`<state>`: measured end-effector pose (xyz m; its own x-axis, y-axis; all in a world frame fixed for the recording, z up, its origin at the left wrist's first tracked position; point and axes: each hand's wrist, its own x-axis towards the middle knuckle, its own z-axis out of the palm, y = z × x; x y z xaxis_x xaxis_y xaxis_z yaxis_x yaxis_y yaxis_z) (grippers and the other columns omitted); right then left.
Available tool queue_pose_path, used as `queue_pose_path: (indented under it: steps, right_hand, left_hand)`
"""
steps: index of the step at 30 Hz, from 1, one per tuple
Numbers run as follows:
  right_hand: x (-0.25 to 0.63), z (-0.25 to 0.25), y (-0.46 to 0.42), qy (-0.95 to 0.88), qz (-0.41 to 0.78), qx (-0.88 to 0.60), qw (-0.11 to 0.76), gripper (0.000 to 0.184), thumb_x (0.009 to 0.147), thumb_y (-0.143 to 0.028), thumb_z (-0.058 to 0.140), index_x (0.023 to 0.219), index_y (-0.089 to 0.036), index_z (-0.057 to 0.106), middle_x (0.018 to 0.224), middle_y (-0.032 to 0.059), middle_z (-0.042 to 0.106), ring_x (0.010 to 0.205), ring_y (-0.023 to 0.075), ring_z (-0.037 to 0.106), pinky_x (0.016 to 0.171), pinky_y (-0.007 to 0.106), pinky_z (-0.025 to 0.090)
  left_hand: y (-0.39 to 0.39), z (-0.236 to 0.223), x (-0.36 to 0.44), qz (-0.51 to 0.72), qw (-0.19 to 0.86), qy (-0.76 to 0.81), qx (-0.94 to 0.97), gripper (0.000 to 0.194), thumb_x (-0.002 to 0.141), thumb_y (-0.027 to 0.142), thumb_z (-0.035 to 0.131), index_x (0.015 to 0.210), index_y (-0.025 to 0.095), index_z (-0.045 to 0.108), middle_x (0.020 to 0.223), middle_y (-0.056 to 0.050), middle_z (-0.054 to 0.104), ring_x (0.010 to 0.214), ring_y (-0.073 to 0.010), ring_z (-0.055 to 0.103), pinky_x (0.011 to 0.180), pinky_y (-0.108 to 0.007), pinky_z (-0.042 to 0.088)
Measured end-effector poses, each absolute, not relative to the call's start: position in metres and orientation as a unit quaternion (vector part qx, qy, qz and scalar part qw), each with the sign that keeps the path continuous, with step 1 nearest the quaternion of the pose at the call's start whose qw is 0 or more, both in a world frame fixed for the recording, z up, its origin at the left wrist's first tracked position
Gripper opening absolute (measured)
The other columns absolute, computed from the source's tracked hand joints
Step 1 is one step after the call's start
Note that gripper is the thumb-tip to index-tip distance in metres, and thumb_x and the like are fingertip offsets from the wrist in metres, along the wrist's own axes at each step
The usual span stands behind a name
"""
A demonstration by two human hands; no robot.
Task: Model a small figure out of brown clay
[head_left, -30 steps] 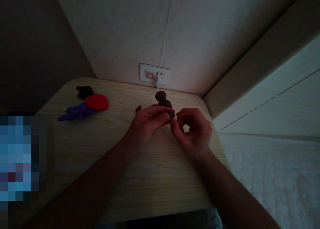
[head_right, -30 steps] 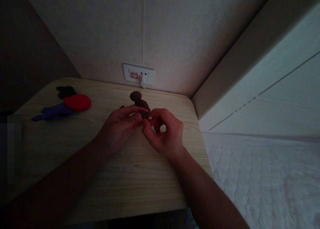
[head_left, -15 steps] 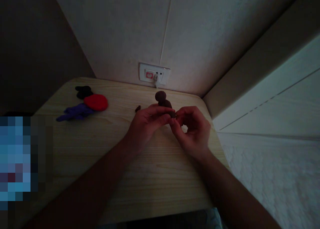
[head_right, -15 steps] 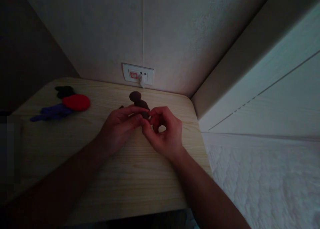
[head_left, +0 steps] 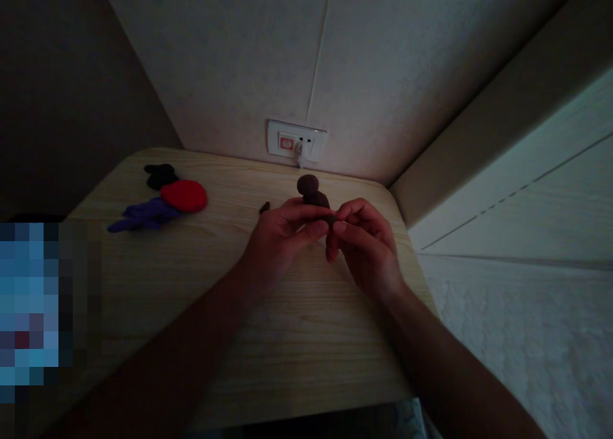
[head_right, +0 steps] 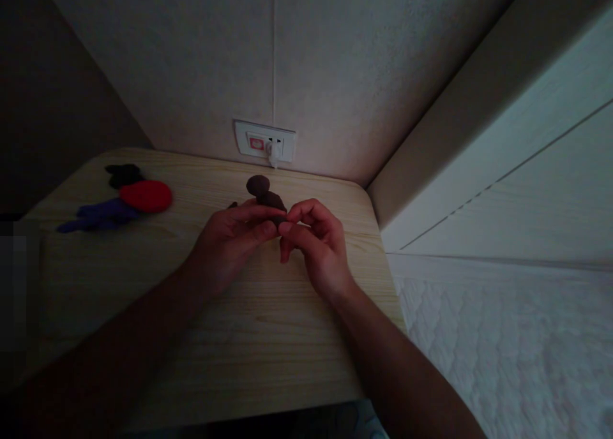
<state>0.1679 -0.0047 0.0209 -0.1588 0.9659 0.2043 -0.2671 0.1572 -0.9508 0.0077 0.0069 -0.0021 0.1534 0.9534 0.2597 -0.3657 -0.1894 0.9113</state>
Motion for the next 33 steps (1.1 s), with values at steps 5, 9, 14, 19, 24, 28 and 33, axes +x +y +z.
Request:
queue_pose_path:
  steps: [5, 9, 14, 19, 24, 28, 33]
  right_hand:
    - [0.168, 0.02, -0.004, -0.504, 0.57, -0.335, 0.555, 0.018, 0.085, -0.03, 0.076, 0.089, -0.023, 0.06, 0.069, -0.0067, 0.062, 0.048, 0.0097, 0.058, 0.045, 0.022, 0.049]
    - [0.166, 0.022, -0.005, -0.482, 0.596, -0.316, 0.559, 0.017, 0.083, -0.025, 0.077, 0.086, -0.022, 0.06, 0.065, -0.0077, 0.062, 0.045, 0.009, 0.057, 0.045, 0.021, 0.048]
    - [0.162, 0.022, -0.008, -0.444, 0.628, -0.319, 0.554, 0.011, 0.081, -0.022, 0.068, 0.086, -0.023, 0.058, 0.059, -0.0091, 0.058, 0.043, 0.0107, 0.056, 0.043, 0.023, 0.051]
    - [0.16, 0.016, -0.011, -0.473, 0.564, -0.338, 0.586, 0.007, 0.087, -0.023, 0.063, 0.091, -0.024, 0.057, 0.069, -0.0081, 0.058, 0.046, 0.0094, 0.055, 0.044, 0.023, 0.052]
    - [0.159, 0.011, -0.012, -0.493, 0.515, -0.35, 0.608, 0.004, 0.095, -0.025, 0.062, 0.093, -0.024, 0.06, 0.073, -0.0066, 0.061, 0.05, 0.0092, 0.058, 0.045, 0.022, 0.052]
    - [0.158, 0.009, -0.011, -0.511, 0.481, -0.358, 0.616, 0.009, 0.1, -0.029, 0.062, 0.094, -0.023, 0.06, 0.068, -0.0064, 0.062, 0.05, 0.0093, 0.059, 0.046, 0.021, 0.05]
    - [0.155, 0.007, -0.011, -0.5, 0.46, -0.361, 0.639, 0.01, 0.099, -0.031, 0.067, 0.097, -0.025, 0.059, 0.073, -0.0073, 0.061, 0.049, 0.008, 0.057, 0.042, 0.02, 0.048]
  left_hand:
    - [0.006, -0.001, 0.008, 0.577, 0.562, 0.302, 0.51, 0.015, 0.084, 0.032, 0.089, 0.099, 0.029, 0.09, 0.11, -0.006, 0.075, 0.106, -0.0235, 0.071, 0.098, -0.039, 0.057]
    - [0.006, 0.003, 0.007, 0.58, 0.544, 0.307, 0.523, 0.014, 0.084, 0.03, 0.088, 0.098, 0.03, 0.09, 0.109, -0.005, 0.075, 0.106, -0.0227, 0.072, 0.103, -0.04, 0.057]
    - [0.005, 0.006, 0.006, 0.567, 0.496, 0.345, 0.559, 0.013, 0.083, 0.027, 0.086, 0.096, 0.027, 0.089, 0.109, -0.007, 0.075, 0.103, -0.0226, 0.073, 0.095, -0.039, 0.063]
    - [0.004, 0.003, 0.008, 0.584, 0.497, 0.348, 0.539, 0.021, 0.074, 0.028, 0.094, 0.095, 0.026, 0.09, 0.112, -0.007, 0.071, 0.104, -0.0224, 0.072, 0.089, -0.038, 0.066]
    - [0.002, 0.002, 0.011, 0.597, 0.515, 0.343, 0.511, 0.024, 0.071, 0.027, 0.096, 0.094, 0.027, 0.09, 0.116, -0.008, 0.07, 0.103, -0.0218, 0.073, 0.087, -0.037, 0.068]
    - [0.001, 0.002, 0.014, 0.606, 0.518, 0.339, 0.5, 0.024, 0.069, 0.026, 0.097, 0.092, 0.027, 0.09, 0.117, -0.008, 0.069, 0.1, -0.0207, 0.073, 0.084, -0.036, 0.07]
    - [-0.001, 0.004, 0.016, 0.611, 0.507, 0.345, 0.5, 0.023, 0.069, 0.026, 0.097, 0.091, 0.027, 0.09, 0.113, -0.007, 0.068, 0.101, -0.0216, 0.073, 0.085, -0.038, 0.07]
